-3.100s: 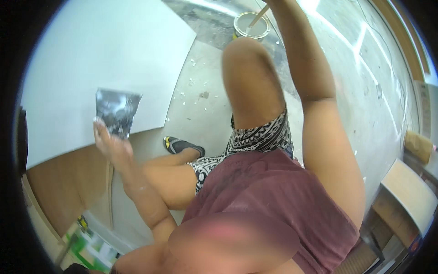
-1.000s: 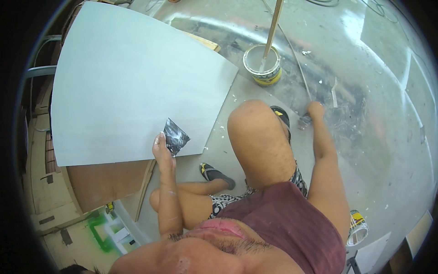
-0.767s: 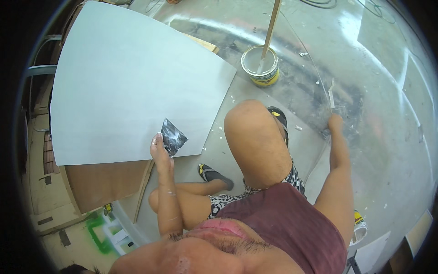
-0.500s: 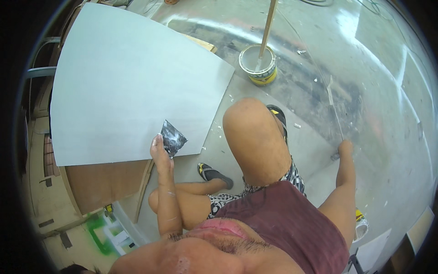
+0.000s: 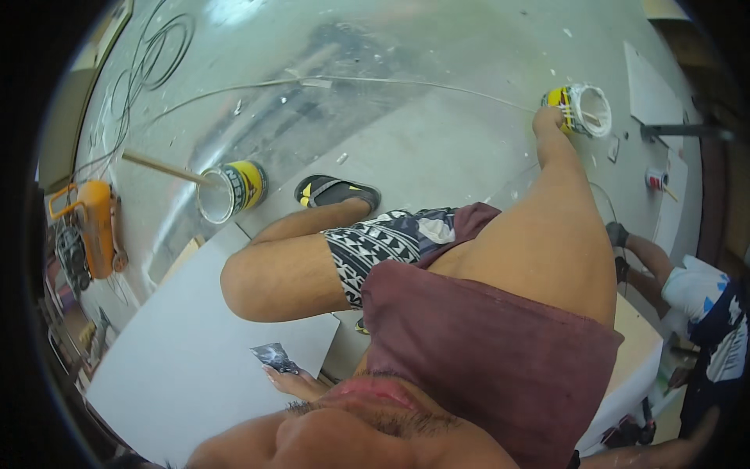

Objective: The person applies putty to a board, mixing the compound between two metal scrapers and smoothing it onto the board surface with a scraper.

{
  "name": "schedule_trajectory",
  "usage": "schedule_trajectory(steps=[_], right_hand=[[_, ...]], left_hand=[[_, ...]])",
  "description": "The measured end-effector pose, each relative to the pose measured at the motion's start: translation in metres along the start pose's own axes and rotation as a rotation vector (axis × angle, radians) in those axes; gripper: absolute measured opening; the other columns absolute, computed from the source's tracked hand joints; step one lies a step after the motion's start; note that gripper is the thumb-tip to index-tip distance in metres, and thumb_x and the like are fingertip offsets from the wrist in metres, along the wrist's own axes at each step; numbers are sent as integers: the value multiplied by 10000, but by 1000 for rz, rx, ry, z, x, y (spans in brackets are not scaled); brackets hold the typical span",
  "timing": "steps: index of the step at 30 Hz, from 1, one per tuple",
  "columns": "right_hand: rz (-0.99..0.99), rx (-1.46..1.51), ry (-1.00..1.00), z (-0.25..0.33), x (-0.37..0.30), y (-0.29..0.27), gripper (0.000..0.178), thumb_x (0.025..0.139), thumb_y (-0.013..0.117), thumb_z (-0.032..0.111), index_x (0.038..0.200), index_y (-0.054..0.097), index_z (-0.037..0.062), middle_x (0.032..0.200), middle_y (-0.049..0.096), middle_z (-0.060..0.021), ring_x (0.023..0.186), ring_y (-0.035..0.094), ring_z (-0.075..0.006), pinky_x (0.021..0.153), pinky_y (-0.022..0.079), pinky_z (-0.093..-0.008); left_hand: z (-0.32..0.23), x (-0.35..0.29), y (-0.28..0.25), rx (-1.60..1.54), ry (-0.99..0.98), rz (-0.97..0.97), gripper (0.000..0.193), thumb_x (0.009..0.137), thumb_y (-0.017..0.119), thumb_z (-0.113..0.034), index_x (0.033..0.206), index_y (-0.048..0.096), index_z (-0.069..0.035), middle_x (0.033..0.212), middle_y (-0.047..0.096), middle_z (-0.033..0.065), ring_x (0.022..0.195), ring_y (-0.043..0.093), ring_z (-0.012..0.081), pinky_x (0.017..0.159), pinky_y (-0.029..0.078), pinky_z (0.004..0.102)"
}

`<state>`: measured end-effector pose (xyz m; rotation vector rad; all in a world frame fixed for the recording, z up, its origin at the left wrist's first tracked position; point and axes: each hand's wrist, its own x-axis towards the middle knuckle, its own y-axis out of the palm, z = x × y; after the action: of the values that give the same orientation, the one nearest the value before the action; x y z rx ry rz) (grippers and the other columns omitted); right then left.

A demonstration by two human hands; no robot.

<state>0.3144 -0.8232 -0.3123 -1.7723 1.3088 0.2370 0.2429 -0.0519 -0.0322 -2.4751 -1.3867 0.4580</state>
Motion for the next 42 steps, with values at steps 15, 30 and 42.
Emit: schedule_trajectory(steps=[15,30,42], right_hand=[[-216,319,-448,129,-44,-72,368,851,676,330,1072,694,37,1074,699,-208,979,684,-374,827,542,-463],[-719,524,-1640,515,-346,-388,296,856,625,241,1045,697,25,943,705,-217,910,691,-328,835,527,-408],[-775,-473,-1547,636,-309,-363,308,862,467,101,1032,714,28,1070,689,-234,1014,677,-379,861,540,-481]], left_hand=[[23,8,-34,-68,-23,-82,356,1015,528,-282,1139,584,47,1032,614,97,905,588,176,810,495,330],[29,-3,-38,-301,-49,-266,270,1012,562,-235,1040,601,31,917,585,12,816,551,89,731,480,265],[3,-7,-41,-283,-147,-285,246,989,612,-212,1030,635,30,876,569,-35,794,483,43,709,415,212]])
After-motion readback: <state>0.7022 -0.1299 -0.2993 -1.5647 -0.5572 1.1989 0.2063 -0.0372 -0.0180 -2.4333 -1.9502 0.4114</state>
